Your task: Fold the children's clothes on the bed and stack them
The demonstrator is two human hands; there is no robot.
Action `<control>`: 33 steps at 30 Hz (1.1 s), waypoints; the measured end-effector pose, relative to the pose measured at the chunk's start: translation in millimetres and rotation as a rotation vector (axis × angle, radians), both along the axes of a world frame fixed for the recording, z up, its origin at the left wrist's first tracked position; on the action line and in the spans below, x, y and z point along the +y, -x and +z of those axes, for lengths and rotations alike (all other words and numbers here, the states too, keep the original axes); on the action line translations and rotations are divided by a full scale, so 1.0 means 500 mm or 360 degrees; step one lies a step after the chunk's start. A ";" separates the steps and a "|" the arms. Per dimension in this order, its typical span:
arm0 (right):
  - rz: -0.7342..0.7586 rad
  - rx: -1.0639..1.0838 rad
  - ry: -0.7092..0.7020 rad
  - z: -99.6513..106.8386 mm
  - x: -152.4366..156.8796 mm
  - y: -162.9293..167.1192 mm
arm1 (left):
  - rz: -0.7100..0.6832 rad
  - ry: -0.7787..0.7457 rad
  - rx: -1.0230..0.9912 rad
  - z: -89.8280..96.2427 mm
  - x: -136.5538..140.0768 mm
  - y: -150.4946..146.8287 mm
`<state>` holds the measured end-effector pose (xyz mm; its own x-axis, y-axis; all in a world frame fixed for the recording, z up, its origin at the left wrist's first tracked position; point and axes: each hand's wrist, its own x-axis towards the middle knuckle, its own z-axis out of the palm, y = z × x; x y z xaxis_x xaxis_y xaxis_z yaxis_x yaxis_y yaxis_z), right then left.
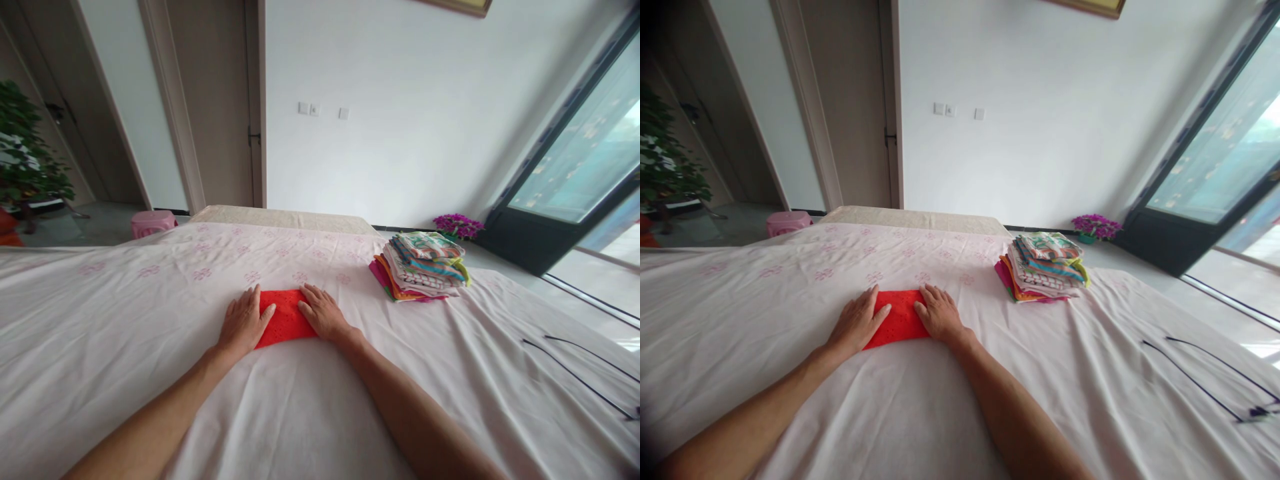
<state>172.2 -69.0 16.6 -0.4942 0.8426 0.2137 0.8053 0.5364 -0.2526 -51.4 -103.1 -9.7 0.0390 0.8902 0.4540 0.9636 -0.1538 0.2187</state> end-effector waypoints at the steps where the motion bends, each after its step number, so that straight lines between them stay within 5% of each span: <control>1: 0.0002 0.0002 -0.0004 0.000 0.000 0.000 | 0.0026 0.0008 0.0002 0.000 0.001 0.004; 33: -0.0020 0.0158 0.0008 -0.005 0.005 -0.001 | 0.0039 0.0003 -0.0054 0.016 0.004 0.022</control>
